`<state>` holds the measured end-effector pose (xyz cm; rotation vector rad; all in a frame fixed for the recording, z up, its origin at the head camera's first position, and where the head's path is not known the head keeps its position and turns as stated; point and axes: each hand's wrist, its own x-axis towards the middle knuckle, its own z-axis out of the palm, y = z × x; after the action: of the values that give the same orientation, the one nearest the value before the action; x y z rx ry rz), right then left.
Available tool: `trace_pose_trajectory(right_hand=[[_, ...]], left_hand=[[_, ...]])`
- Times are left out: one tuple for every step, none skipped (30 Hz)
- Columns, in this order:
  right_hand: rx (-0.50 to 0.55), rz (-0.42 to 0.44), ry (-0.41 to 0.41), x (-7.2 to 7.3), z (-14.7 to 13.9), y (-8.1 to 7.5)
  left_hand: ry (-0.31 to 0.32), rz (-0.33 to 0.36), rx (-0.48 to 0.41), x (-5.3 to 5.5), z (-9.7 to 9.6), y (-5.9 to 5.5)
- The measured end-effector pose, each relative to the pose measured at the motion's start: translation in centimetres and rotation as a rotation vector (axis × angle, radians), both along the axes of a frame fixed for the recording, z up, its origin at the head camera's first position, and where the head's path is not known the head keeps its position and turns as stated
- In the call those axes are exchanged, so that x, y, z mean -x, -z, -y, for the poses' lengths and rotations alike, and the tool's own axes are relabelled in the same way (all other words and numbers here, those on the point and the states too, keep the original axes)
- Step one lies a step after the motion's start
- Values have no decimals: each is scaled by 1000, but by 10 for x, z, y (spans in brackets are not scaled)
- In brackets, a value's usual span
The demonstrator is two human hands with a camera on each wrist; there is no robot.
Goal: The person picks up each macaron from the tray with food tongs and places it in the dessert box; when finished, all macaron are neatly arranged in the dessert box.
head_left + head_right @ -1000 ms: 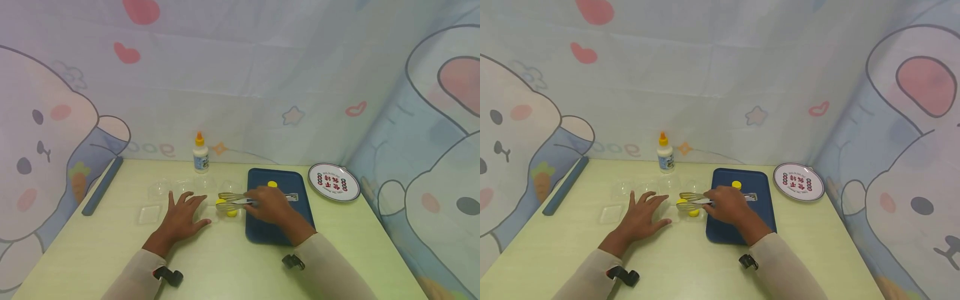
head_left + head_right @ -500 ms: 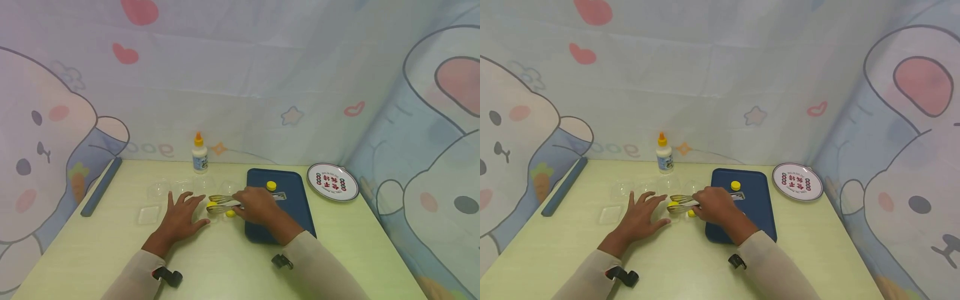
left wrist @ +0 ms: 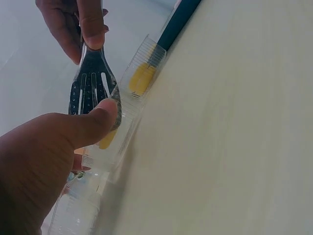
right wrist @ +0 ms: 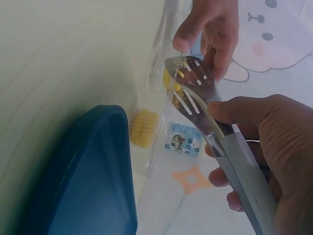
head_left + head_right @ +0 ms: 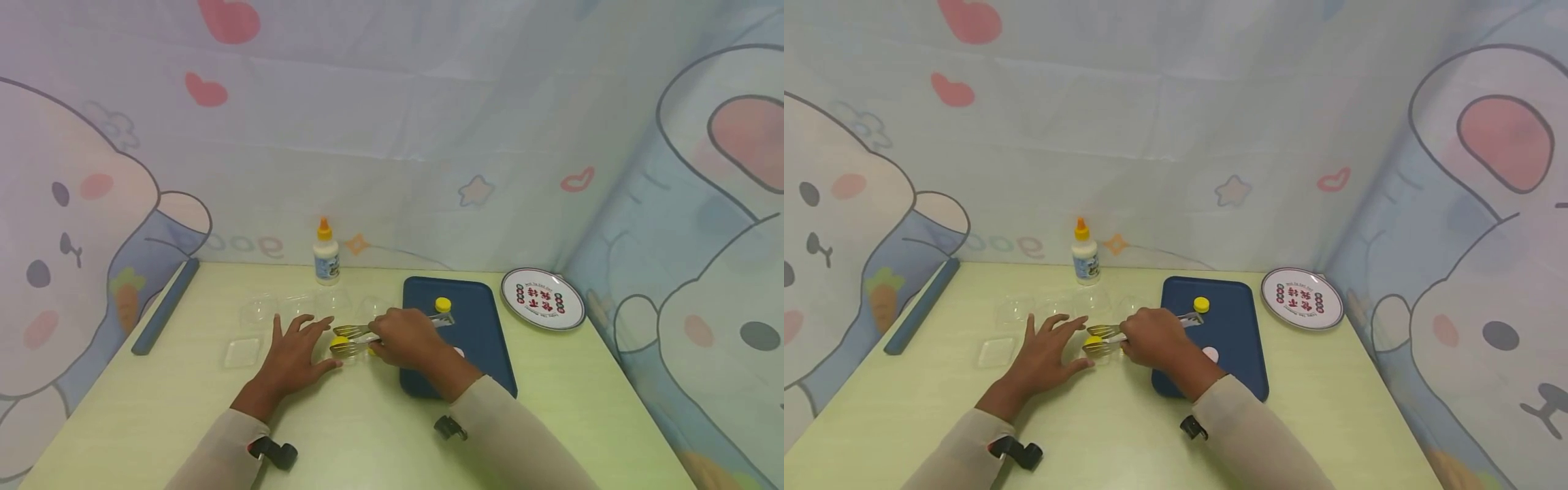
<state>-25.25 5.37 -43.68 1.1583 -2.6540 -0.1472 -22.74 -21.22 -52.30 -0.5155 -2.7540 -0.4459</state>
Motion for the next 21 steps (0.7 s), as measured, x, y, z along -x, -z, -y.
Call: trace_pose_trajectory(right_hand=[[0,-1,1,0,1,0],[0,-1,3,0,1,0],[1,-2,5,1,2,0],[0,-3,7,1,2,0],[1,-2,9,1,3,0],[0,0,12,2,3,0],[-2,1,14,3,4,0],[-6,4,15,3,4,0],[-10,8,18,4,5,0],[-13,14,20,5,6,0],[-14,21,22,5,6,0],[-16,29,25,6,6,0],[-18,34,26,7,7,1],[-20,39,28,7,7,1],[-22,42,29,8,8,2],[-22,45,30,8,8,2],[-25,44,31,9,8,3],[-25,45,32,10,8,3],[-25,44,33,10,8,3],[-24,46,34,10,8,3],[-20,46,36,10,8,3]], left_hand=[[1,2,-1,0,0,0],[2,3,-1,1,0,0],[3,-2,0,1,0,1],[5,-4,-4,1,0,1],[6,-7,-6,1,0,1],[7,-14,-6,1,1,2],[7,-20,-6,1,1,2],[8,-26,-7,1,1,2],[7,-33,-7,1,1,2],[7,-30,-10,1,1,2],[7,-29,-10,1,1,2],[5,-26,-9,2,1,3],[4,-21,-9,2,1,3],[4,-13,-11,2,1,3],[3,-6,-12,2,1,3],[2,-1,-11,2,1,3],[2,3,-11,2,1,3],[1,5,-10,2,1,3],[2,4,-10,2,0,2],[3,4,-10,1,0,2],[3,2,-11,1,0,2]])
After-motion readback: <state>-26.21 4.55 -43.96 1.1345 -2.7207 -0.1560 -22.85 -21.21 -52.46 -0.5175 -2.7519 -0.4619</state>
